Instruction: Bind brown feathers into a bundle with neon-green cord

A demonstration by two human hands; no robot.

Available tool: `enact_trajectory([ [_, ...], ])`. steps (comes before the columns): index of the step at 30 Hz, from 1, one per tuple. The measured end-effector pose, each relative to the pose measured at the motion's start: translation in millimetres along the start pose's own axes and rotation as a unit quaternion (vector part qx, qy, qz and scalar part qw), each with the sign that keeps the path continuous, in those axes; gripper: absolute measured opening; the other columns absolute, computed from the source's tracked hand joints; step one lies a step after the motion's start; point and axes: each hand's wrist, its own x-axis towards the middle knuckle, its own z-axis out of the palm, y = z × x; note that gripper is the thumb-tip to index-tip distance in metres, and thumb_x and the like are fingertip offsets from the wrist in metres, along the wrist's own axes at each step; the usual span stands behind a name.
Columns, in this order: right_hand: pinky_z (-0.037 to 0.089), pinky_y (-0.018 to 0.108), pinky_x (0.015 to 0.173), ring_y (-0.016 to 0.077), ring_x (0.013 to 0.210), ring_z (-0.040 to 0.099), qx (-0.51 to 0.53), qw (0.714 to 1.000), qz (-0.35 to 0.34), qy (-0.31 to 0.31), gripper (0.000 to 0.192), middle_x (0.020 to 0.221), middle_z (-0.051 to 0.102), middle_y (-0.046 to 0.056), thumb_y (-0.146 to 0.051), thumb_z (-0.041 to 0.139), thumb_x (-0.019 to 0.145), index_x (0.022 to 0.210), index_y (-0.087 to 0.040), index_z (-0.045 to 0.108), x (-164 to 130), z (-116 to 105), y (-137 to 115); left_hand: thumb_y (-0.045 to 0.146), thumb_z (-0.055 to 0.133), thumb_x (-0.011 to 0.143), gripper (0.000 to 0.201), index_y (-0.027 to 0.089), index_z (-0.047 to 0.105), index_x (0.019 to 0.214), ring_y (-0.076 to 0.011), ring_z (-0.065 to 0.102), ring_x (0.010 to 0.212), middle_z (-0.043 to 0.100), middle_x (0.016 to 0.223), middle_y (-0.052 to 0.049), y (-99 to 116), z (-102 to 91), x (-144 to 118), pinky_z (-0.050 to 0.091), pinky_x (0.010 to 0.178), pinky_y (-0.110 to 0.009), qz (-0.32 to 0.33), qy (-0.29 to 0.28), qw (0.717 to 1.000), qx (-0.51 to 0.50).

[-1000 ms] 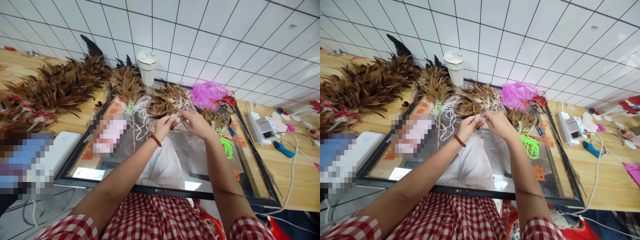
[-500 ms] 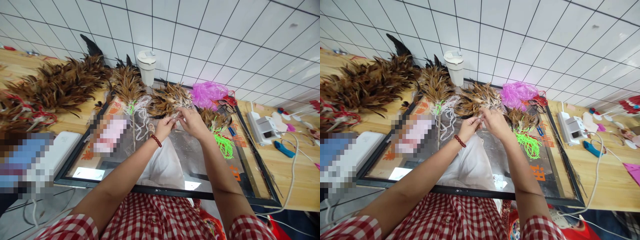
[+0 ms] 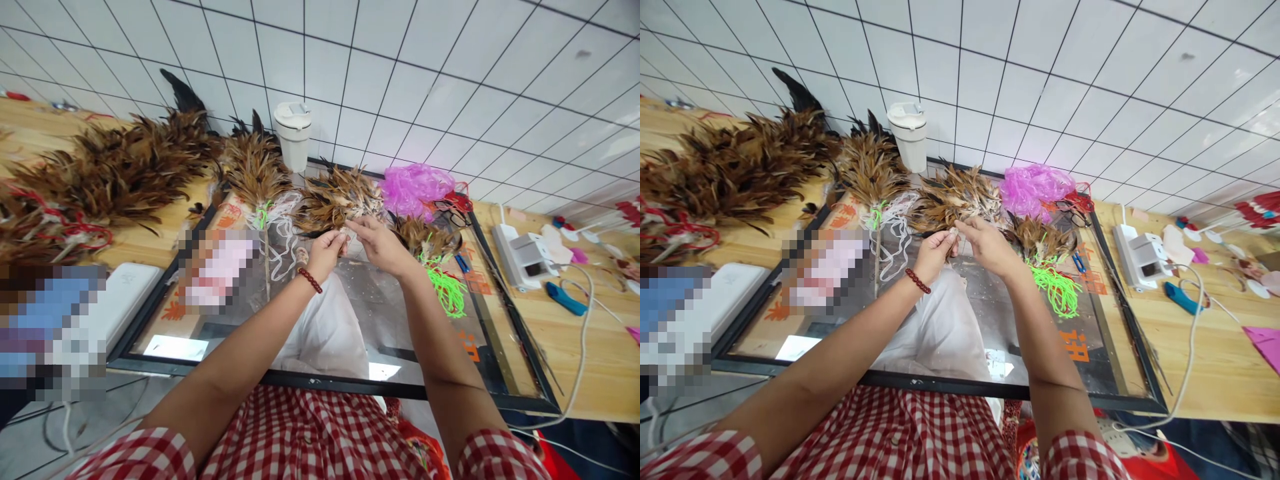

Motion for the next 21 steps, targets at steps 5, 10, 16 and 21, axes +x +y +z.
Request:
enact_trajectory([
  [5,0.047,0.039,0.095,0.0215,0.11,0.057,0.01,0.999,-0.015,-0.032,0.045,0.119,0.06,0.014,-0.011,0.036,0.09,0.131,-0.019,0.055,-0.2,-1.7,-1.4,0.043,0.064,0.079,0.033,0.015,0.057,0.062,-0.0069,0.044,0.051,0.051,0.053,0.002,-0.8,-0.8,0.3,0.037,0.053,-0.022,0.007,-0.006,1.0,0.007],
  [10,0.048,0.042,0.096,0.0217,0.112,0.058,0.008,0.999,-0.023,-0.043,0.046,0.12,0.061,0.013,-0.009,0.038,0.089,0.129,-0.02,0.057,-0.5,-5.8,1.4,0.045,0.065,0.077,0.033,0.016,0.058,0.063,-0.0076,0.044,0.05,0.051,0.052,0.002,1.1,-0.9,-0.9,0.037,0.053,-0.022,-0.001,-0.013,1.0,0.017],
  [16,0.047,0.043,0.099,0.0229,0.116,0.057,0.0,0.999,-0.005,-0.044,0.048,0.125,0.06,0.014,-0.009,0.041,0.088,0.133,-0.019,0.054,-0.5,-5.0,-0.3,0.045,0.065,0.077,0.032,0.016,0.06,0.065,-0.0079,0.042,0.049,0.05,0.05,0.002,1.3,-0.9,-1.3,0.035,0.052,-0.023,0.001,-0.021,0.999,0.024],
  [21,0.046,0.041,0.1,0.0217,0.117,0.057,0.014,0.998,-0.003,-0.053,0.05,0.127,0.061,0.013,-0.005,0.039,0.086,0.131,-0.019,0.056,-0.6,-5.2,-1.9,0.043,0.064,0.078,0.032,0.016,0.057,0.062,-0.0078,0.041,0.049,0.048,0.05,0.003,1.5,-0.5,-1.4,0.034,0.052,-0.023,-0.001,-0.024,1.0,0.011],
])
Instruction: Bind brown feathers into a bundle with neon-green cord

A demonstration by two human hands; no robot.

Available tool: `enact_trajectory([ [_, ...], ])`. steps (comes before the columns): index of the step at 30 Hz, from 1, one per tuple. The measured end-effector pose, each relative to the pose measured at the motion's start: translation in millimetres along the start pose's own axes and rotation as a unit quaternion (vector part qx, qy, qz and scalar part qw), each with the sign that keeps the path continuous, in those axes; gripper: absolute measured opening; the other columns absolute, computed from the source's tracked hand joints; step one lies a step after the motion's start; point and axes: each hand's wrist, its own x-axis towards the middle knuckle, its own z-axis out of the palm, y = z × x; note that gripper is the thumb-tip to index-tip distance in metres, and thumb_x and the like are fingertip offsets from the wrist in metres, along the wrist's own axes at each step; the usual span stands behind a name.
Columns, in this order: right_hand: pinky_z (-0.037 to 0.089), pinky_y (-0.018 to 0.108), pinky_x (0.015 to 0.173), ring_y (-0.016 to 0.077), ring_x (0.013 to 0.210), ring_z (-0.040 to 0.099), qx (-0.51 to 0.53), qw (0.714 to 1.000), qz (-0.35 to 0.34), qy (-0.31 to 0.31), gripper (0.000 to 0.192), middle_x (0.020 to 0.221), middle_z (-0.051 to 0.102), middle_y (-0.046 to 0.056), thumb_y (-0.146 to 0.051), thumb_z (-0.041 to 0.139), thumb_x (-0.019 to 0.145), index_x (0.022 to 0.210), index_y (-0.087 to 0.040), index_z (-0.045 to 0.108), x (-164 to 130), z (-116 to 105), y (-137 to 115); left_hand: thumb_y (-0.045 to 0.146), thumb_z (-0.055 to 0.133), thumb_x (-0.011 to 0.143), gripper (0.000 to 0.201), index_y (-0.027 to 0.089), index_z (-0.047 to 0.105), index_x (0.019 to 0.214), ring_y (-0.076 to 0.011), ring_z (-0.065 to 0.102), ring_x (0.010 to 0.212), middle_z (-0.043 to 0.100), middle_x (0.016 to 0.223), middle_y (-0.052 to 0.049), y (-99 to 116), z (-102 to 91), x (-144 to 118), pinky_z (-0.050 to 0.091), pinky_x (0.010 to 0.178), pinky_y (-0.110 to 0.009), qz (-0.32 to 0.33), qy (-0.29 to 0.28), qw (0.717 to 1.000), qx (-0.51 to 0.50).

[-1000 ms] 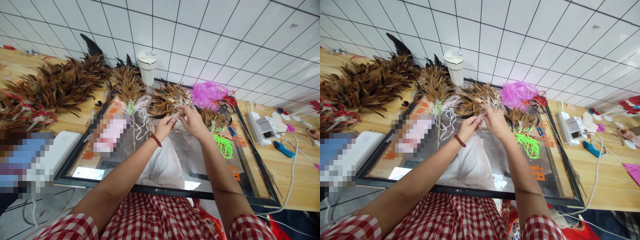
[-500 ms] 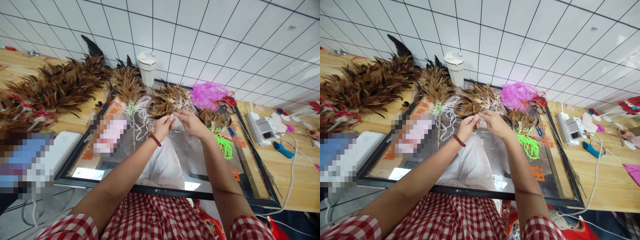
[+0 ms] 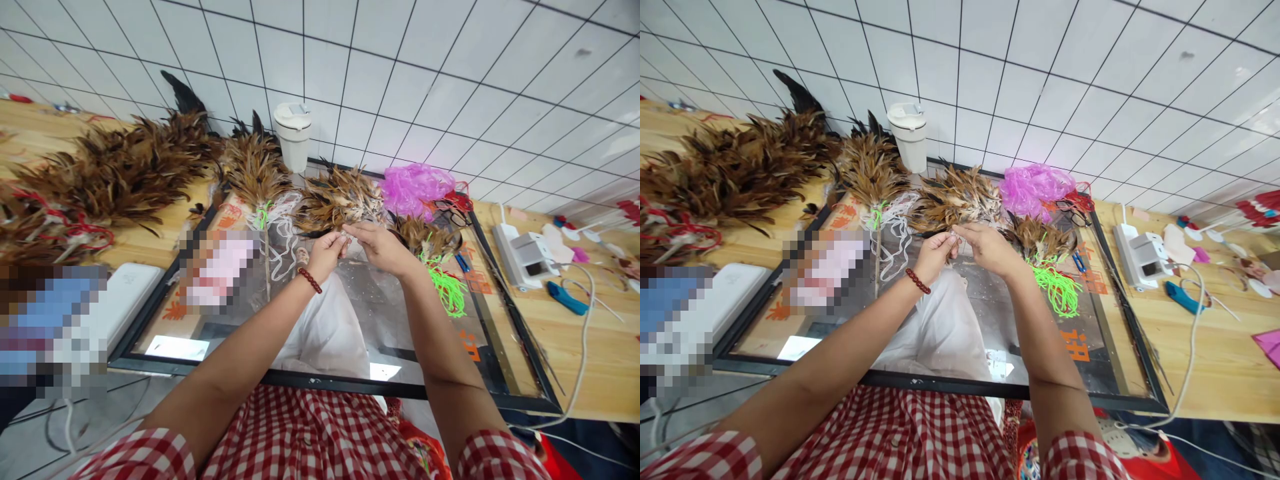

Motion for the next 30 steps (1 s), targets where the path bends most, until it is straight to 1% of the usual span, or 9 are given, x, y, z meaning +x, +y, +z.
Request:
enact_trajectory([
  [3,0.045,0.042,0.102,0.0207,0.118,0.058,0.04,0.999,0.008,0.008,0.046,0.127,0.062,0.011,-0.01,0.041,0.089,0.129,-0.021,0.058,-1,0,3,0.043,0.064,0.078,0.032,0.015,0.059,0.064,-0.0078,0.041,0.05,0.049,0.05,0.003,0,-0.5,0,0.034,0.053,-0.023,-0.003,-0.001,1.0,0.004],
  [6,0.044,0.041,0.102,0.0199,0.117,0.058,0.103,0.994,0.025,0.038,0.038,0.125,0.063,0.01,-0.022,0.045,0.092,0.128,-0.022,0.06,-1,0,7,0.045,0.065,0.078,0.033,0.015,0.061,0.066,-0.0078,0.042,0.05,0.05,0.051,0.002,0,-1.3,-1,0.034,0.054,-0.023,-0.001,-0.013,1.0,0.003],
  [8,0.044,0.041,0.101,0.0195,0.114,0.06,0.142,0.988,0.031,0.049,0.034,0.121,0.066,0.01,-0.03,0.048,0.093,0.123,-0.023,0.063,0,0,8,0.047,0.066,0.076,0.034,0.015,0.061,0.066,-0.0079,0.042,0.05,0.049,0.051,0.003,0,-1.7,-2,0.035,0.054,-0.023,-0.004,-0.03,1.0,-0.005],
  [12,0.046,0.038,0.097,0.0182,0.106,0.063,0.223,0.974,0.025,0.04,0.032,0.112,0.069,0.009,-0.04,0.053,0.091,0.114,-0.024,0.068,1,0,7,0.052,0.067,0.073,0.038,0.015,0.06,0.065,-0.0082,0.044,0.05,0.05,0.051,0.002,2,-2.2,-3,0.035,0.054,-0.024,-0.013,-0.084,0.996,-0.014],
  [15,0.048,0.037,0.094,0.0175,0.099,0.064,0.275,0.96,0.027,0.037,0.029,0.103,0.07,0.008,-0.041,0.058,0.088,0.105,-0.023,0.072,1,0,6,0.055,0.067,0.071,0.04,0.015,0.061,0.065,-0.0081,0.044,0.049,0.051,0.05,0.003,2,-2.7,-4,0.034,0.053,-0.024,-0.011,-0.105,0.994,-0.013],
  [17,0.05,0.036,0.091,0.0176,0.096,0.065,0.303,0.951,0.048,0.038,0.029,0.101,0.07,0.007,-0.043,0.063,0.084,0.101,-0.022,0.073,0,1,7,0.055,0.067,0.072,0.04,0.015,0.062,0.067,-0.0082,0.044,0.049,0.051,0.05,0.003,1,-2.9,-4,0.034,0.054,-0.024,-0.004,-0.109,0.994,-0.009],
  [22,0.053,0.033,0.081,0.0163,0.086,0.065,0.364,0.923,0.112,0.05,0.037,0.101,0.069,0.007,-0.044,0.071,0.076,0.104,-0.02,0.071,-2,4,11,0.05,0.066,0.075,0.036,0.015,0.063,0.067,-0.0083,0.044,0.051,0.05,0.051,0.003,0,-3.4,-3,0.035,0.056,-0.024,0.014,-0.109,0.994,0.009],
  [27,0.051,0.03,0.078,0.0141,0.082,0.062,0.367,0.924,0.081,0.063,0.02,0.087,0.067,0.004,-0.036,0.073,0.076,0.089,-0.02,0.074,-1,4,13,0.05,0.066,0.075,0.037,0.015,0.062,0.065,-0.008,0.044,0.05,0.051,0.05,0.002,1,-3.6,-4,0.036,0.056,-0.023,0.026,-0.109,0.993,0.024],
  [30,0.051,0.028,0.072,0.0129,0.073,0.061,0.392,0.914,0.081,0.074,0.018,0.078,0.064,0.002,-0.036,0.075,0.074,0.079,-0.019,0.072,0,5,12,0.051,0.068,0.073,0.038,0.014,0.063,0.066,-0.0069,0.045,0.049,0.052,0.05,0.003,2,-2.8,-4,0.037,0.054,-0.022,0.011,-0.117,0.993,0.014],
])
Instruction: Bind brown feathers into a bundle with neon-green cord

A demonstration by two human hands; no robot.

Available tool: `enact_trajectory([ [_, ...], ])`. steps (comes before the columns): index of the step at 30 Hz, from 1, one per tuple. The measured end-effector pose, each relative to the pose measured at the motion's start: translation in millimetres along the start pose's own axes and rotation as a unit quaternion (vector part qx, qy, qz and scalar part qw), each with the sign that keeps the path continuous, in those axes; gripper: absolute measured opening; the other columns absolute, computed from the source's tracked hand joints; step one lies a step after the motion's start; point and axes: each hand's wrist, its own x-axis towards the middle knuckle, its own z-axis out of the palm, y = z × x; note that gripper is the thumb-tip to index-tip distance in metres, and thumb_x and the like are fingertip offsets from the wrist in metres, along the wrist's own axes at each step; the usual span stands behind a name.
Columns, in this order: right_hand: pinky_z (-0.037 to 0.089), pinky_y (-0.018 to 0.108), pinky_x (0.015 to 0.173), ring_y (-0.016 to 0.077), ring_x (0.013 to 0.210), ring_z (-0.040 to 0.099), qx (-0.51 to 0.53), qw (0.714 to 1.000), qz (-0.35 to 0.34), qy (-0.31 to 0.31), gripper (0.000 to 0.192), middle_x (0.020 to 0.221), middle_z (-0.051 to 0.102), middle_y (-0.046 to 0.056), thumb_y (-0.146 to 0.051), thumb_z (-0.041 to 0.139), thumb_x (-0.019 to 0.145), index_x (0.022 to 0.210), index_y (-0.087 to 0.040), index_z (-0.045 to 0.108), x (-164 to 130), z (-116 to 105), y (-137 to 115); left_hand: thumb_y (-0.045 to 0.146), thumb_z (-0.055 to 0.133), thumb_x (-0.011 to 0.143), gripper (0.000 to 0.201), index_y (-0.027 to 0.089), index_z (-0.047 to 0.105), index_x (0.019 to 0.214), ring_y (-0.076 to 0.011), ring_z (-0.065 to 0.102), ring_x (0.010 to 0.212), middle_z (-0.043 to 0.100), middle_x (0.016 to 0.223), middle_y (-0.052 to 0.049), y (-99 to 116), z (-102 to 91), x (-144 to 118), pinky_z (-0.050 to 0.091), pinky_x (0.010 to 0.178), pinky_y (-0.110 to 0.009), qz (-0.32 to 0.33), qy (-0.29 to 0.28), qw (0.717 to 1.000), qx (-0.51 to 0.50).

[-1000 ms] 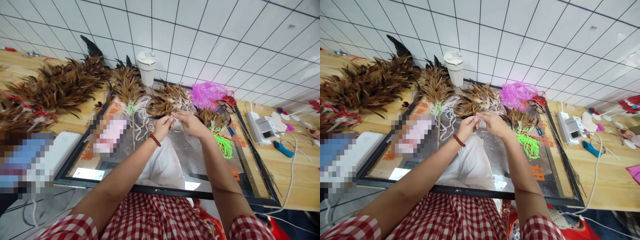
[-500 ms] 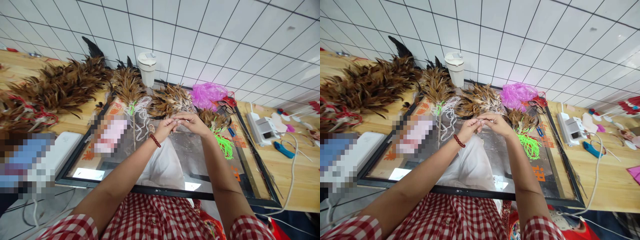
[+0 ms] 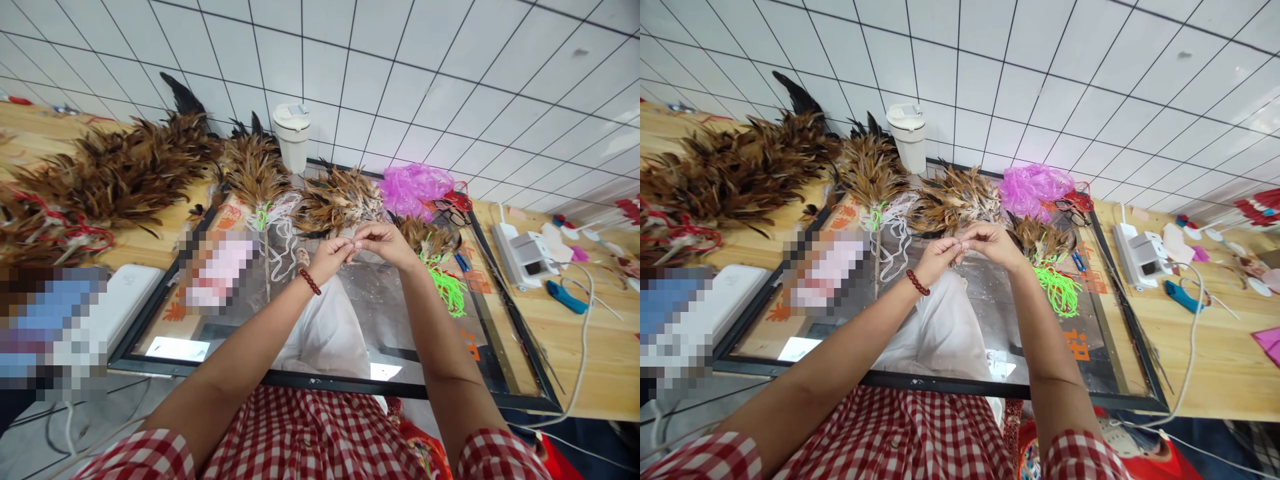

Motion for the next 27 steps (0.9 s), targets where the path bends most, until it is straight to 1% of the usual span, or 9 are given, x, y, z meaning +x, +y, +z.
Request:
enact_trajectory([
  [4,0.051,0.029,0.062,0.0123,0.059,0.06,0.036,0.999,0.027,0.001,0.024,0.069,0.06,0.0,-0.041,0.073,0.075,0.072,-0.018,0.066,0,1,0,0.055,0.073,0.066,0.045,0.012,0.066,0.078,-0.0101,0.056,0.056,0.063,0.062,-0.001,0,0.7,1,0.045,0.06,-0.024,-0.063,-0.011,0.994,-0.084],
  [6,0.05,0.029,0.06,0.0118,0.054,0.059,0.017,0.999,0.037,0.002,0.025,0.067,0.059,-0.001,-0.041,0.072,0.076,0.071,-0.018,0.065,0,1,0,0.059,0.071,0.065,0.05,0.012,0.067,0.083,-0.0129,0.061,0.063,0.068,0.069,-0.005,0,0.5,1,0.048,0.065,-0.026,-0.082,-0.006,0.991,-0.107],
  [8,0.049,0.029,0.064,0.0123,0.057,0.058,-0.036,0.999,0.027,0.013,0.024,0.065,0.06,0.0,-0.04,0.071,0.077,0.069,-0.018,0.065,1,1,0,0.058,0.07,0.067,0.049,0.011,0.068,0.081,-0.0125,0.06,0.064,0.068,0.07,-0.005,0,0.1,1,0.047,0.065,-0.025,-0.079,-0.005,0.994,-0.081],
  [11,0.047,0.03,0.07,0.0139,0.066,0.059,-0.089,0.996,0.014,0.027,0.023,0.063,0.061,0.0,-0.037,0.07,0.078,0.067,-0.018,0.065,3,3,2,0.05,0.071,0.071,0.039,0.011,0.068,0.07,-0.0091,0.056,0.062,0.066,0.067,-0.004,1,-0.6,1,0.044,0.063,-0.022,-0.057,-0.013,0.998,-0.017],
  [14,0.048,0.029,0.066,0.013,0.059,0.06,-0.036,0.998,0.042,0.013,0.024,0.061,0.06,-0.001,-0.038,0.069,0.079,0.068,-0.017,0.063,3,6,3,0.048,0.073,0.069,0.038,0.011,0.067,0.065,-0.0085,0.054,0.058,0.064,0.062,-0.003,1,-1.2,1,0.043,0.06,-0.021,-0.062,-0.009,0.997,-0.036],
  [18,0.047,0.028,0.056,0.0117,0.048,0.057,0.036,0.998,0.056,-0.005,0.027,0.059,0.056,-0.003,-0.042,0.069,0.077,0.07,-0.017,0.061,2,8,-1,0.05,0.078,0.062,0.043,0.01,0.067,0.073,-0.0128,0.061,0.059,0.067,0.064,-0.006,1,-2.2,1,0.047,0.06,-0.025,-0.128,-0.03,0.983,-0.131],
  [20,0.047,0.027,0.058,0.0112,0.052,0.057,0.024,0.999,0.04,0.007,0.027,0.062,0.056,-0.002,-0.042,0.071,0.076,0.069,-0.017,0.063,3,8,-3,0.048,0.08,0.061,0.042,0.01,0.067,0.074,-0.0144,0.063,0.06,0.065,0.062,-0.005,2,-3.1,1,0.049,0.061,-0.026,-0.146,-0.041,0.975,-0.16],
  [24,0.048,0.027,0.066,0.0122,0.064,0.058,-0.015,0.998,0.038,0.04,0.024,0.069,0.061,0.0,-0.041,0.071,0.075,0.071,-0.018,0.066,4,9,0,0.038,0.083,0.059,0.036,0.009,0.065,0.069,-0.013,0.062,0.056,0.056,0.053,0.001,4,-5.4,1,0.05,0.06,-0.024,-0.139,-0.031,0.972,-0.185],
  [27,0.048,0.028,0.07,0.0132,0.07,0.059,-0.057,0.99,0.068,0.109,0.024,0.077,0.067,0.002,-0.04,0.066,0.077,0.083,-0.018,0.069,5,3,9,0.036,0.082,0.062,0.033,0.01,0.063,0.069,-0.0134,0.064,0.06,0.056,0.055,0.001,5,-6.5,2,0.051,0.061,-0.023,-0.13,-0.006,0.968,-0.213],
])
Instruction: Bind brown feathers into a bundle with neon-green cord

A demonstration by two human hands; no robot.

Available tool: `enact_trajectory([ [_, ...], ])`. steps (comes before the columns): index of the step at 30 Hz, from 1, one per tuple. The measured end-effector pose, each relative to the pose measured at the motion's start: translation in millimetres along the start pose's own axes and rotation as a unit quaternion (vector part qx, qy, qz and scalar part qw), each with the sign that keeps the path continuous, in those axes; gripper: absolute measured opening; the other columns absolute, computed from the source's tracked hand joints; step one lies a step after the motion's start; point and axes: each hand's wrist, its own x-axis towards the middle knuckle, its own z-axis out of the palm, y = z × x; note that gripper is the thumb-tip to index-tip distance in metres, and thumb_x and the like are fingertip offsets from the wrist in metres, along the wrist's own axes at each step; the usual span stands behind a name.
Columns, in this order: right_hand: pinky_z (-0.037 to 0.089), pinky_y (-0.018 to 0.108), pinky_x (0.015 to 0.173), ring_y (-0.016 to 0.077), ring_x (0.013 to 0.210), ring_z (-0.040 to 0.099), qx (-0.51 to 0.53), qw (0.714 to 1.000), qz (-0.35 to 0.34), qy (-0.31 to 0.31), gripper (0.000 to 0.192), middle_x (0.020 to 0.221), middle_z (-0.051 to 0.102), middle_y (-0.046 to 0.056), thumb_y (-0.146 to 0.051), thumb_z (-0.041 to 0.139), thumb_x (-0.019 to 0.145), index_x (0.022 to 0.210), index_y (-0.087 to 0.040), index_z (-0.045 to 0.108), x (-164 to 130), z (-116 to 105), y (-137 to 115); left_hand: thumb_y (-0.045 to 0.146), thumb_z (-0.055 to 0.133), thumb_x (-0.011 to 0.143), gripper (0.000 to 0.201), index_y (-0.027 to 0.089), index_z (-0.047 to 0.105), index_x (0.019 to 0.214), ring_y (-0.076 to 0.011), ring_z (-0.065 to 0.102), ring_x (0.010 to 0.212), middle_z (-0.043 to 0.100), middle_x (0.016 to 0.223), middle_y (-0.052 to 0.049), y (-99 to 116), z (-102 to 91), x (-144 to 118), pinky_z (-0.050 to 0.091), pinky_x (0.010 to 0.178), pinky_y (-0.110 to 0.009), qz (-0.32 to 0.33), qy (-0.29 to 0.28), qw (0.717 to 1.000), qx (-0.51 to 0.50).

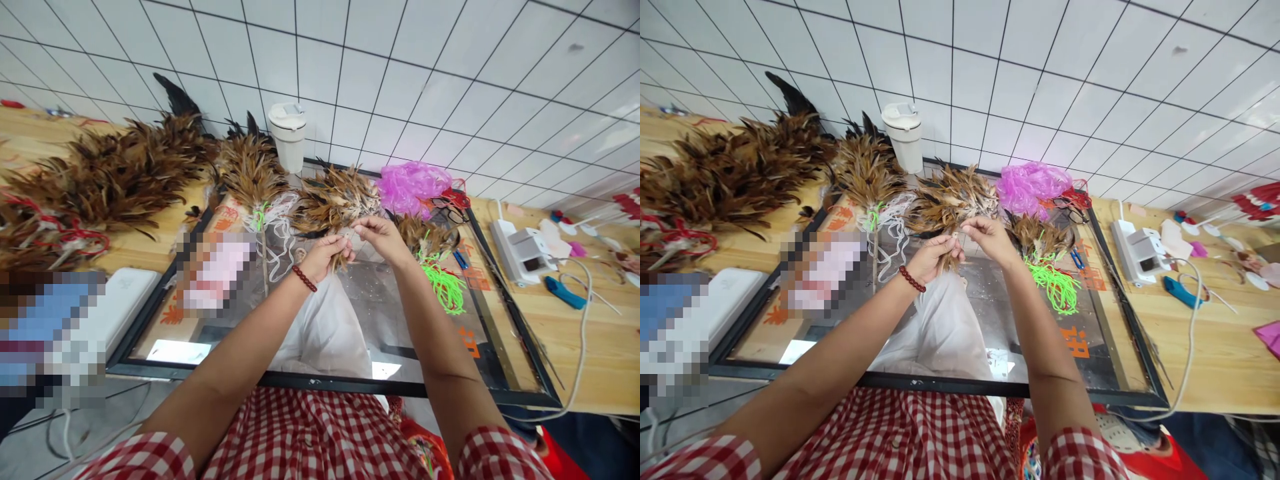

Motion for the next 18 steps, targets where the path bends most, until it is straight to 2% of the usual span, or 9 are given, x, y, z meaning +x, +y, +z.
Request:
enact_trajectory([
  [4,0.047,0.029,0.07,0.0148,0.068,0.059,-0.13,0.983,0.052,0.118,0.024,0.076,0.068,0.003,-0.032,0.061,0.076,0.088,-0.014,0.071,17,-15,14,0.034,0.079,0.067,0.03,0.011,0.06,0.072,-0.0153,0.067,0.07,0.064,0.068,-0.003,-2,0.7,2,0.054,0.069,-0.028,0.003,0.015,1.0,-0.028],
  [7,0.047,0.032,0.074,0.0174,0.071,0.061,-0.24,0.954,0.075,0.163,0.023,0.075,0.068,0.004,-0.028,0.058,0.077,0.087,-0.013,0.072,39,-18,17,0.036,0.076,0.071,0.03,0.013,0.057,0.073,-0.0131,0.064,0.064,0.059,0.062,0.001,-4,2.3,4,0.054,0.067,-0.028,0.016,0.036,0.999,-0.032],
  [10,0.047,0.035,0.079,0.0214,0.081,0.062,-0.327,0.925,0.083,0.173,0.03,0.085,0.069,0.007,-0.033,0.058,0.078,0.098,-0.015,0.07,61,-10,15,0.037,0.072,0.075,0.029,0.014,0.055,0.072,-0.009,0.058,0.055,0.048,0.053,0.006,-5,4.1,5,0.052,0.063,-0.026,0.052,0.064,0.996,-0.038],
  [13,0.046,0.038,0.081,0.0251,0.09,0.06,-0.4,0.897,0.102,0.16,0.039,0.1,0.067,0.012,-0.04,0.061,0.077,0.107,-0.016,0.067,78,2,13,0.036,0.07,0.077,0.028,0.014,0.054,0.072,-0.0077,0.054,0.052,0.044,0.053,0.007,-5,5.4,5,0.051,0.062,-0.025,0.065,0.073,0.994,-0.042],
  [15,0.045,0.037,0.079,0.0254,0.091,0.059,-0.426,0.887,0.116,0.137,0.03,0.099,0.066,0.012,-0.038,0.059,0.078,0.098,-0.017,0.069,86,6,14,0.036,0.07,0.078,0.027,0.014,0.054,0.072,-0.0077,0.054,0.052,0.044,0.053,0.007,-5,5.6,5,0.051,0.062,-0.025,0.063,0.075,0.994,-0.041],
  [18,0.044,0.034,0.076,0.0233,0.084,0.058,-0.415,0.894,0.113,0.129,0.021,0.088,0.066,0.009,-0.031,0.054,0.081,0.081,-0.017,0.07,93,4,17,0.037,0.07,0.078,0.028,0.015,0.054,0.072,-0.0078,0.054,0.053,0.043,0.053,0.007,-4,4.8,5,0.05,0.063,-0.026,0.06,0.081,0.994,-0.037],
])
